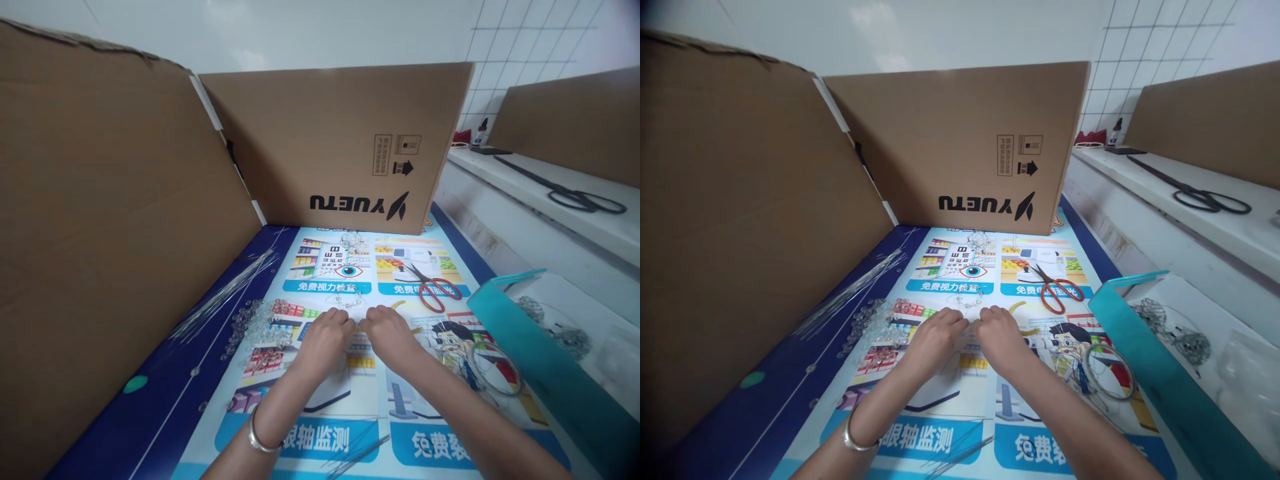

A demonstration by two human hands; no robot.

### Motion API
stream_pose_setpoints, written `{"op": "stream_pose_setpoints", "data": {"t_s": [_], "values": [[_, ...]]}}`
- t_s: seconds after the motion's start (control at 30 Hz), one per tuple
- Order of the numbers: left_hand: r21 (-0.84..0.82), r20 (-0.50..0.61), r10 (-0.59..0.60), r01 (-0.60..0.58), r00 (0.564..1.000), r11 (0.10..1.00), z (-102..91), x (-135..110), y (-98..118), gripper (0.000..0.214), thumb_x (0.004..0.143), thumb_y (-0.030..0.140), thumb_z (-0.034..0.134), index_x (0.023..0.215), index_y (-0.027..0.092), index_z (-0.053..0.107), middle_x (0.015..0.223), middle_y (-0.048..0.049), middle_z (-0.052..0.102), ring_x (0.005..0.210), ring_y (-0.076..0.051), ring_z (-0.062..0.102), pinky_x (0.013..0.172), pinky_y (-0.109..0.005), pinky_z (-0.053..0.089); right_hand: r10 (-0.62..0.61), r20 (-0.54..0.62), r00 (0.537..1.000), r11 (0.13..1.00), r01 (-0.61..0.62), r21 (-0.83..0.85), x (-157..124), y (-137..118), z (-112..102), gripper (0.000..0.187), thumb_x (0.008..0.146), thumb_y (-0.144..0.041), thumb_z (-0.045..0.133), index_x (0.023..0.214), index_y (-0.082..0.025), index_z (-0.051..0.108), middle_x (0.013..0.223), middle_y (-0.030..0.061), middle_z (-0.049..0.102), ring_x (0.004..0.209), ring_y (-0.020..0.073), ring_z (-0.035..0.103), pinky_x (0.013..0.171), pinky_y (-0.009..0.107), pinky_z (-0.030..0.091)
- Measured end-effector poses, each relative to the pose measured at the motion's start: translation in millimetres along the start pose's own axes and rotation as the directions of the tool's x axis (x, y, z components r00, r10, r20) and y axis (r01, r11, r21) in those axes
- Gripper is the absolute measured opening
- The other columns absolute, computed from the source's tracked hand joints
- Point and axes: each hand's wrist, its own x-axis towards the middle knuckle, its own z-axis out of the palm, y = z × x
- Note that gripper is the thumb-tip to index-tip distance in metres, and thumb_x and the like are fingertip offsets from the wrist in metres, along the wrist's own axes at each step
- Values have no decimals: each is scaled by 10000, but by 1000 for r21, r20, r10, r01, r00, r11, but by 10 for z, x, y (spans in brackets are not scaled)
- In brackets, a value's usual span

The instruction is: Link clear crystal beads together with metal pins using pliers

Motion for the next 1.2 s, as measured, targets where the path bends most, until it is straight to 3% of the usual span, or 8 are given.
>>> {"op": "stream_pose_setpoints", "data": {"t_s": [0.43,0.7,0.97,1.1,1.2], "values": [[-29,52,-68,69,996,997,-8,-28,21,135,814,95,453,802,181,556,829,-47,543,851,-199,482,711,-289,390,113,58,992,986,-119,117,6,-2,98,202,781,-73,442,820,-182,607,838,64,565,764,169,508,617,248,324],[-143,34,-206,209,978,967,89,-6,-58,192,816,115,438,806,194,613,825,-35,570,804,-159,528,688,-236,400,166,30,986,901,-164,401,65,96,172,215,826,-166,436,778,-202,642,796,20,603,781,133,549,702,220,360],[-501,-58,-351,277,935,820,172,18,-115,243,784,120,456,840,212,674,802,-20,621,764,-149,563,724,-246,415,283,11,959,630,-195,752,93,111,310,175,746,-200,486,774,-206,659,777,5,634,768,154,566,713,255,409],[-744,-29,-452,283,892,606,252,27,-141,207,719,125,503,778,215,680,787,-7,631,787,-160,561,745,-260,401,326,102,940,408,-237,882,121,107,442,170,714,-277,522,781,-184,648,656,-2,612,603,140,563,582,251,447],[-841,42,-503,302,863,448,352,39,-148,151,667,143,542,729,197,668,733,0,631,706,-155,564,669,-248,411,357,171,918,239,-266,934,149,98,526,214,680,-337,559,780,-161,630,568,-16,568,523,129,532,527,260,460]]}}
